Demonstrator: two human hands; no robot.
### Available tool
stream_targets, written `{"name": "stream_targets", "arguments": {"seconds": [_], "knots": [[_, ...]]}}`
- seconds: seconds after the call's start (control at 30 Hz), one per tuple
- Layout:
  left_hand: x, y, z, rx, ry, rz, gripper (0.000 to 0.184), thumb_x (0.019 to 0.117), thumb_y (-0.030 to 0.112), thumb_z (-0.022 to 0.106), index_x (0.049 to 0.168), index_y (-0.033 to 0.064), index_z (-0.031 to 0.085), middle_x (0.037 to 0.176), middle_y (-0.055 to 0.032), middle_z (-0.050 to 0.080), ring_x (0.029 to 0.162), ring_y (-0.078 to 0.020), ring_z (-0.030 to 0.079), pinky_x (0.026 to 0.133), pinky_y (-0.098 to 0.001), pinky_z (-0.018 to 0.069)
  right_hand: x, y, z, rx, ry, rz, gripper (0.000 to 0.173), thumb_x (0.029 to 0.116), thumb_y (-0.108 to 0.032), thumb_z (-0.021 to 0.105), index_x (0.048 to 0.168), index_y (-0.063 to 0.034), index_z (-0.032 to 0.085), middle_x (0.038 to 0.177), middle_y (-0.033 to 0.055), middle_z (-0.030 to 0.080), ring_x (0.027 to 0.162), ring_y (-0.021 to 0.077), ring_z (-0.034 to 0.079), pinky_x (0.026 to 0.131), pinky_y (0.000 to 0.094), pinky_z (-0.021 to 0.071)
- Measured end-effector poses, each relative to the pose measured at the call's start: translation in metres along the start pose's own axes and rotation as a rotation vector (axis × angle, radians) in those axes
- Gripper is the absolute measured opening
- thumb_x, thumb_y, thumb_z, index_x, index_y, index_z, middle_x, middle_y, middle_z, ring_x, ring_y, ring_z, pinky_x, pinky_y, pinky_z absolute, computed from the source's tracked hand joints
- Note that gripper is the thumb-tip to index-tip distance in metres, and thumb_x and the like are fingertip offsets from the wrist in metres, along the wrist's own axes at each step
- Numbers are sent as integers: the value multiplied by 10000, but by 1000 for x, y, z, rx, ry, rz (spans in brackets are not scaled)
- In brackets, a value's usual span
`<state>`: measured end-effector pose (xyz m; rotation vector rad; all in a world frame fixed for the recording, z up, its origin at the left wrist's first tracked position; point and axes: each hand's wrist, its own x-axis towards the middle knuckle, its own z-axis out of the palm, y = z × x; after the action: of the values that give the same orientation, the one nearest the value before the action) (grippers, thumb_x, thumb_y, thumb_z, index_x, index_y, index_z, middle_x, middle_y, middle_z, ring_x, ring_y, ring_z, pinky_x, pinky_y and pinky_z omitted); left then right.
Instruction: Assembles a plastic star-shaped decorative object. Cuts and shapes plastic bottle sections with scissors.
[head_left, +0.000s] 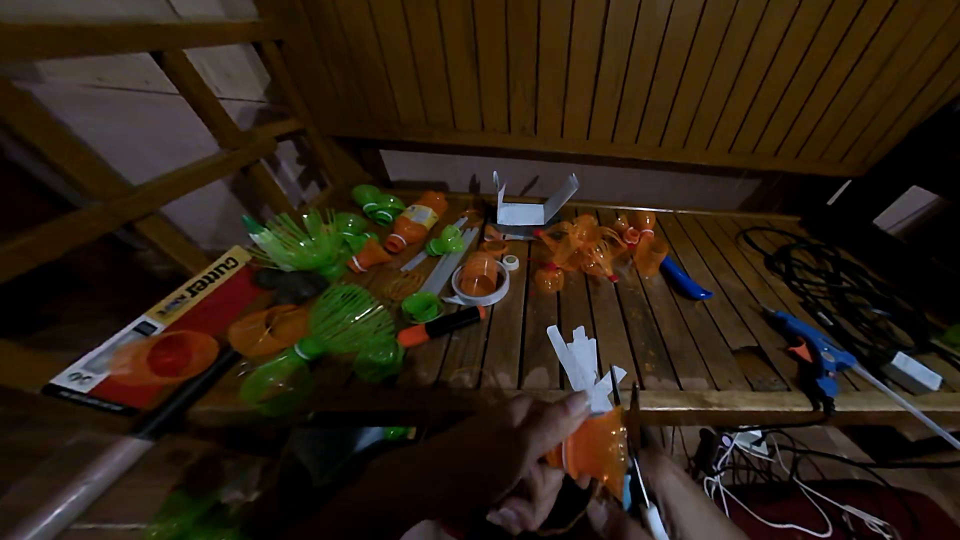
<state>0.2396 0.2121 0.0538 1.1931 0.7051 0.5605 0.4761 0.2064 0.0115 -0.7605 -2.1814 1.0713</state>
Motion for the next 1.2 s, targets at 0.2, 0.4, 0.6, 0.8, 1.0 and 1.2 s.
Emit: {"name": "stream_targets", "arguments": {"seconds": [0.2,0.4,0.6,0.8,1.0,1.2], "knots": [[-1,9,5,-23,99,-93,513,1098,445,243,757,256,577,542,124,479,418,49,449,382,-114,378,0,4,-1,-40,7,-21,275,989,-186,608,861,55,646,624,90,552,559,79,505,530,230,411],[1,18,9,-22,204,-218,540,1109,475,216,779,231,566,553,97,516,409,32,453,370,-126,356,-1,8,-3,10,8,10,272,979,-133,616,805,75,642,591,70,532,530,35,467,514,194,383],[8,7,-16,-152,33,-102,549,1096,498,255,724,254,577,489,118,442,355,37,417,328,-131,343,25,33,-38,-63,284,229,196,1013,-239,590,876,-102,621,625,-133,507,519,-77,481,484,130,435],[40,21,-51,-35,326,-139,518,1108,476,246,742,186,472,509,78,375,382,-10,349,366,-150,300,75,40,-89,-728,101,997,365,1058,-198,516,1341,27,563,1255,272,639,1208,439,613,982,596,475],[71,54,-101,590,512,109,170,1024,145,624,1076,-14,596,743,-18,630,571,-51,610,564,-189,537,74,48,-100,-702,65,1012,425,1005,-154,630,1382,25,554,1310,287,608,1234,449,594,1013,588,475],[87,80,-117,719,470,123,163,1004,107,639,1126,-1,645,803,-58,647,621,-87,603,600,-225,531,71,42,-103,-736,55,1003,446,1063,-219,544,1458,-15,509,1341,282,600,1258,456,579,1029,603,457]]}}
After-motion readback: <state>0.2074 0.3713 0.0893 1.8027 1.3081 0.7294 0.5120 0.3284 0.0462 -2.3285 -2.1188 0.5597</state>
